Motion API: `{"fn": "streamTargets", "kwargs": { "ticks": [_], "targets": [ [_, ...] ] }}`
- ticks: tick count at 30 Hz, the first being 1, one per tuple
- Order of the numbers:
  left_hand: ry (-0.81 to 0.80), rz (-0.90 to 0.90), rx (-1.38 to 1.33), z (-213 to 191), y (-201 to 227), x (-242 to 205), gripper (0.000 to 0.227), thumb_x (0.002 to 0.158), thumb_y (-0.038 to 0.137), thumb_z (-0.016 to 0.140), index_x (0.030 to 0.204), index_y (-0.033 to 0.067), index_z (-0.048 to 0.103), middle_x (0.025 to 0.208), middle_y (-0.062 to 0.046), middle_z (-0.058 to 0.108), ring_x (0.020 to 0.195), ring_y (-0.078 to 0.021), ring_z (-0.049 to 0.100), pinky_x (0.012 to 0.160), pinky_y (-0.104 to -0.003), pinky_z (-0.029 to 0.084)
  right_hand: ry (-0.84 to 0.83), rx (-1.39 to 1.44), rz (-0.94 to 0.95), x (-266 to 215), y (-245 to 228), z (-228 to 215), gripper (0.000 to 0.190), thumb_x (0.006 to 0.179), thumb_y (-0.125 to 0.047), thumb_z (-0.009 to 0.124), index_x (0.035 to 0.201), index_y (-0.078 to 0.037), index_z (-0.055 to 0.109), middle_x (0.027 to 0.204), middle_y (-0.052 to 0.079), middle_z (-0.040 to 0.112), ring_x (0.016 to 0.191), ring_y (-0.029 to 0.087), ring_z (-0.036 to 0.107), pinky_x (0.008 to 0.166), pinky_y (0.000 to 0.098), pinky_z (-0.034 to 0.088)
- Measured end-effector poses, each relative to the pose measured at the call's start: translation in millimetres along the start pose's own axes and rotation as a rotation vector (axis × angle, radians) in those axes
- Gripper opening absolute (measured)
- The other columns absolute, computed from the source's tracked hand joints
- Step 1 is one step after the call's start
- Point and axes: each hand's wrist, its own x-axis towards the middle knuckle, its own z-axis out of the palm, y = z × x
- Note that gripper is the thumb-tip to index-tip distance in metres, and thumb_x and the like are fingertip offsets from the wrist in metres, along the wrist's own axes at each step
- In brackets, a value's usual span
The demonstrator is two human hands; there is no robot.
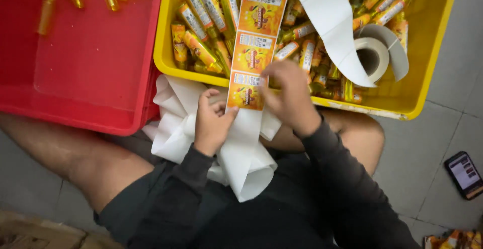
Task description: Labeling small yellow bottles by peeling stickers from a roll and applying them by hand
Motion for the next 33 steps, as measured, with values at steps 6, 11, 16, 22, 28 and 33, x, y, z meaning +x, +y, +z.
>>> {"fn": "streamTargets", "kwargs": {
  "ticks": [6, 11, 16, 22, 28, 33],
  "targets": [
    [-0.238, 0.309, -0.113, -13.0, 22.2, -17.2, 0.043, 0.104, 0.013, 0.058, 0.145, 0.0083, 0.043, 0.097, -0.002, 0.074, 0.085, -0.0073, 0.063, 0.079, -0.022, 0.055, -0.114, -0.270, -0.186, 0.6, -69.0, -16.1, 0.030, 0.090, -0.049, 0.077, 0.107, -0.024, 0.073, 0.114, -0.003, 0.070, 0.115, 0.026, 0.065, 0.093, 0.0409, 0.042],
    [-0.221, 0.486, 0.184, -8.4, 58.3, -44.4, 0.069, 0.089, -0.003, 0.069, 0.151, 0.0059, 0.040, 0.100, -0.012, 0.078, 0.090, -0.0224, 0.073, 0.086, -0.037, 0.060, -0.061, -0.338, -0.228, 1.9, -74.3, -23.5, 0.015, 0.090, -0.032, 0.081, 0.101, -0.023, 0.076, 0.107, -0.003, 0.074, 0.108, 0.024, 0.069, 0.091, 0.0386, 0.047],
    [-0.172, 0.722, 0.407, -5.6, 68.9, -48.4, 0.059, 0.089, -0.006, 0.064, 0.145, 0.0074, 0.051, 0.111, -0.012, 0.076, 0.098, -0.0351, 0.074, 0.085, -0.044, 0.060, -0.198, -0.090, -0.131, -0.1, -69.5, -35.6, 0.013, 0.089, -0.024, 0.079, 0.100, -0.017, 0.075, 0.104, 0.002, 0.076, 0.107, 0.030, 0.070, 0.085, 0.0440, 0.049],
    [-0.207, 0.821, 0.457, -2.4, 67.7, -54.7, 0.059, 0.087, -0.008, 0.061, 0.143, 0.0120, 0.055, 0.112, -0.003, 0.074, 0.099, -0.0272, 0.072, 0.088, -0.039, 0.061, -0.312, 0.394, 0.141, -9.9, -59.6, -51.1, 0.010, 0.090, -0.007, 0.078, 0.098, -0.002, 0.075, 0.103, 0.017, 0.079, 0.106, 0.043, 0.072, 0.087, 0.0513, 0.053],
    [-0.335, 0.550, 0.518, -13.4, 69.5, -57.4, 0.068, 0.083, -0.006, 0.056, 0.148, 0.0106, 0.045, 0.122, -0.030, 0.067, 0.110, -0.0526, 0.066, 0.092, -0.058, 0.056, 0.036, 0.434, 0.645, -26.0, -11.8, -84.0, 0.020, 0.096, -0.015, 0.078, 0.112, -0.005, 0.072, 0.104, 0.014, 0.072, 0.101, 0.023, 0.070, 0.093, 0.0388, 0.057],
    [-0.031, 0.649, 0.959, -41.2, 65.3, -68.4, 0.074, 0.076, 0.009, 0.066, 0.147, 0.0092, 0.047, 0.159, -0.032, 0.031, 0.133, -0.0525, 0.048, 0.107, -0.052, 0.044, 0.805, 0.371, 0.225, 10.2, -55.4, -124.1, 0.020, 0.107, -0.019, 0.034, 0.113, -0.006, 0.048, 0.107, 0.007, 0.053, 0.096, 0.019, 0.053, 0.090, 0.0348, 0.048]
  ]
}}
